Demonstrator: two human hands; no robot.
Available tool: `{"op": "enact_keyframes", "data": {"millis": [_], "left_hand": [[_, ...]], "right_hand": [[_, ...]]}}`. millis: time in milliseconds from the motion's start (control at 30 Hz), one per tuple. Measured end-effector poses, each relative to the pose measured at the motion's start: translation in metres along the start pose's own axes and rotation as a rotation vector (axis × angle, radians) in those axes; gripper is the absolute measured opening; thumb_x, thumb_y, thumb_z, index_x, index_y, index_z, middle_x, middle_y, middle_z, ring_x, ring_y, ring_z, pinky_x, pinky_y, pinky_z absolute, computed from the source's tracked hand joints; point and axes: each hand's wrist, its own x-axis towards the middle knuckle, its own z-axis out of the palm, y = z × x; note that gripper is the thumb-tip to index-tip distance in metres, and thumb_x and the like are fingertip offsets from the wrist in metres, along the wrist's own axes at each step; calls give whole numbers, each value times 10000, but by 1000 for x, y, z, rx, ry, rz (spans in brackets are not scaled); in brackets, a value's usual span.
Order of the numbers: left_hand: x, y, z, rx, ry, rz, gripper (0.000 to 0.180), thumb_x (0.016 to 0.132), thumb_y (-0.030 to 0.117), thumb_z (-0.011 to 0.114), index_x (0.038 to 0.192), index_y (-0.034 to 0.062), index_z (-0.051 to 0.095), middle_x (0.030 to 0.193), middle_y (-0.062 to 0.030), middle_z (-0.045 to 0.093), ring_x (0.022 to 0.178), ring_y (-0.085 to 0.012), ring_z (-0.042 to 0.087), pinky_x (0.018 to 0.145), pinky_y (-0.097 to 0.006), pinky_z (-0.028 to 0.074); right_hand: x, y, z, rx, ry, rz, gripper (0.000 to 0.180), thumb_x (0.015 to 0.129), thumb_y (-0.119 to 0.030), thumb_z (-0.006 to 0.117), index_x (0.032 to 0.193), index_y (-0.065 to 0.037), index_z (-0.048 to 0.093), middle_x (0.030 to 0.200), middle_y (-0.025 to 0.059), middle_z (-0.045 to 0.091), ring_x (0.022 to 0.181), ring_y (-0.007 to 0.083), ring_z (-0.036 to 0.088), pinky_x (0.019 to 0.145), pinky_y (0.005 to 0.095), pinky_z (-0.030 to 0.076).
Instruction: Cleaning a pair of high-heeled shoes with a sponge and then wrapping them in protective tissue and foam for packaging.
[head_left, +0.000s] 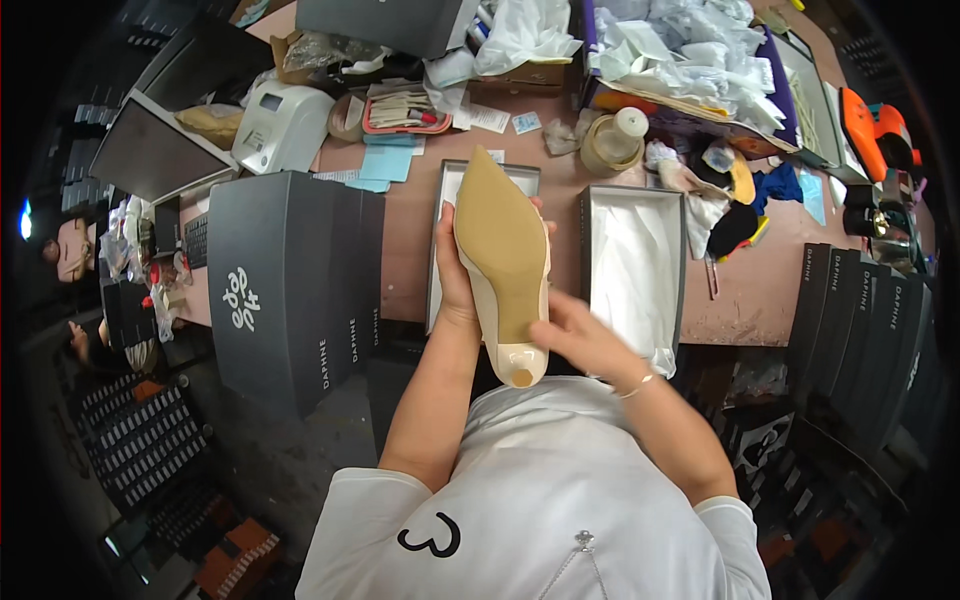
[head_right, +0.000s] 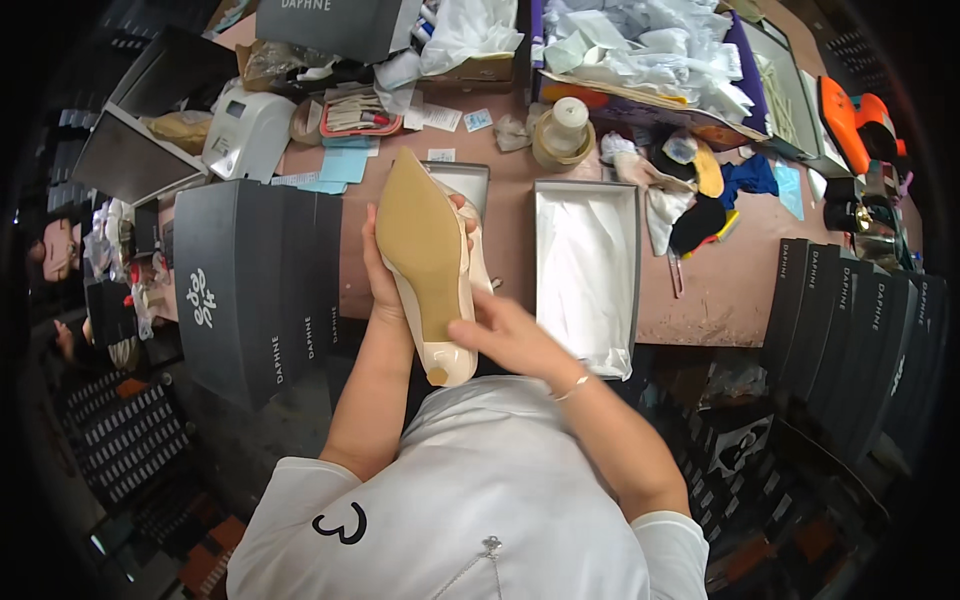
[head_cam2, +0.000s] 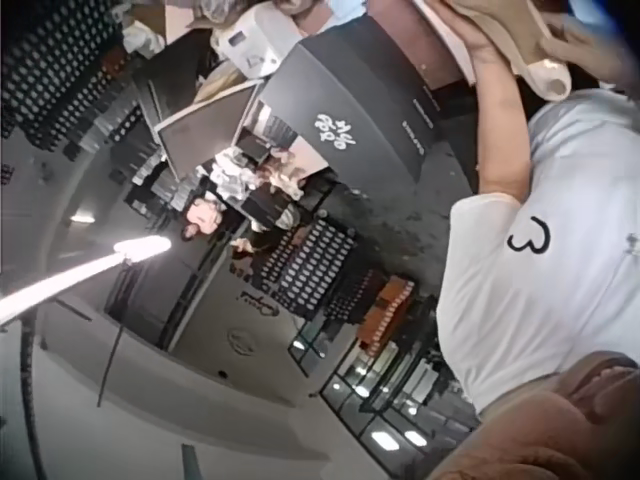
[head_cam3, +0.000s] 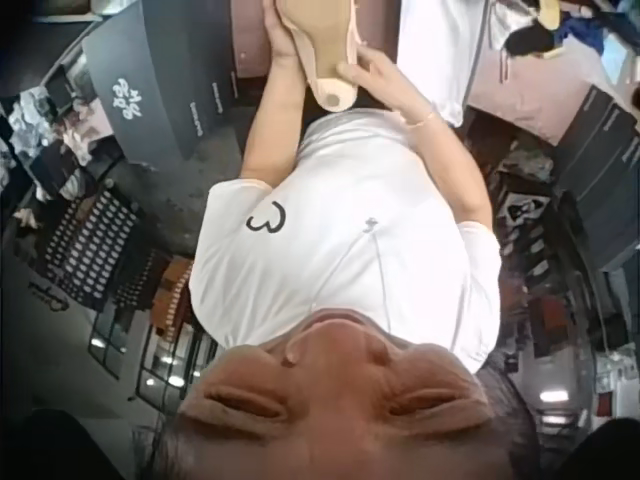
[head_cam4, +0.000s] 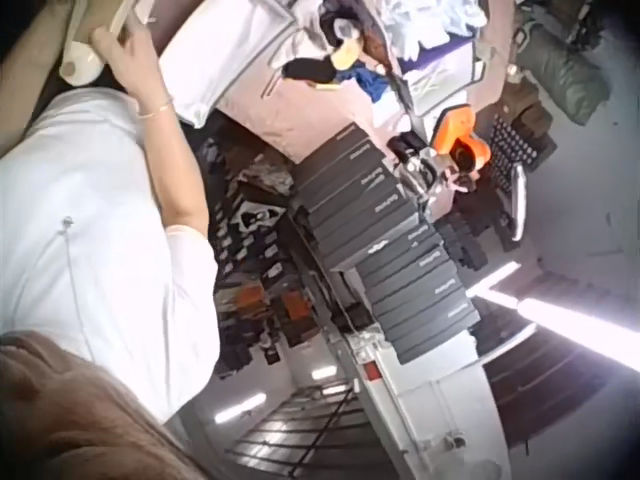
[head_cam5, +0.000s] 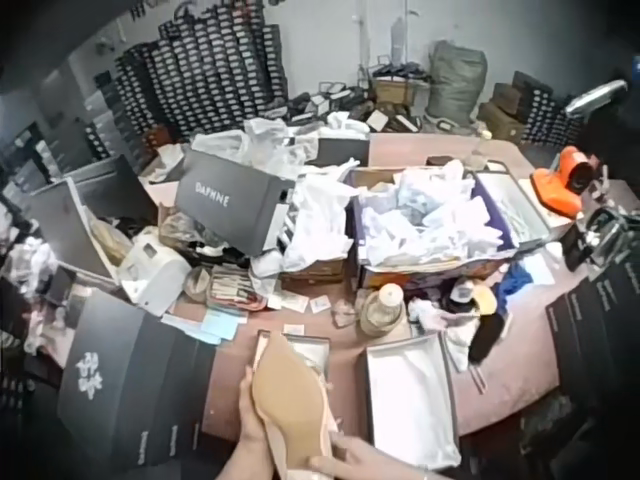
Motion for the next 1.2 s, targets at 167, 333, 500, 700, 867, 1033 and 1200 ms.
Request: {"op": "enact_keyframes", "data": {"millis": [167, 333, 500, 700, 867, 1033, 1200], "left_hand": [[-37, 14, -8, 720, 379, 268, 823, 897, 605, 443, 1487, 100, 170, 1382, -163, 417, 1220, -281, 474, 1009, -414, 401], [-110, -12, -56, 711, 292, 90, 797, 910, 382, 583, 1489, 58, 141, 1397, -118, 379, 1249, -208, 428, 1030, -354, 361], [-115, -10, -83, 388, 523, 102, 524, 930, 223, 506, 1396, 60, 329, 1272, -140, 502, 1145, -233, 542, 938, -357, 467], [-114, 7, -81, 429, 434, 185, 531, 890, 232, 462, 1376, 45, 356, 1234, -135, 524, 1114, -226, 555, 939, -351, 458], [-112, 15, -80, 321, 273, 177, 573, 861, 240, 434, 1384, 27, 339, 1261, -147, 504, 1138, -225, 534, 949, -339, 448], [-92, -17, -53, 205, 212, 83, 578, 880, 257, 416, 1400, 23, 321, 1299, -144, 495, 1163, -240, 528, 984, -357, 430], [-81, -45, -41, 184, 258, -105, 558, 924, 356, 332, 1309, -28, 453, 1251, -172, 569, 1128, -272, 577, 976, -387, 453]], "right_hand": [[-8, -8, 28, -353, 259, -24, 506, 887, -280, 630, 1258, 32, 485, 1142, 154, 588, 1047, 268, 583, 904, 364, 454], [4, -6, 54, -1191, -11, -211, 537, 840, -283, 679, 1242, 26, 503, 1087, 198, 552, 983, 386, 556, 880, 407, 455], [48, 33, -10, -1192, 530, -455, 742, 831, -357, 661, 1382, 22, 340, 1119, 274, 557, 1031, 439, 554, 911, 446, 449], [77, 81, -43, -941, 539, 38, 701, 812, -215, 612, 1414, -7, 318, 970, 298, 621, 898, 413, 634, 817, 424, 504], [8, 42, 9, -448, 518, -155, 587, 905, -102, 453, 1451, 17, 273, 1309, 162, 499, 1152, 192, 512, 975, 284, 392], [-27, 46, 42, -467, 542, -381, 610, 935, -128, 428, 1459, 62, 181, 1437, 203, 365, 1320, 258, 373, 1092, 326, 270], [-53, 40, 32, -430, 605, -304, 609, 935, -128, 411, 1454, 77, 168, 1446, 238, 342, 1356, 300, 334, 1108, 340, 245]]}}
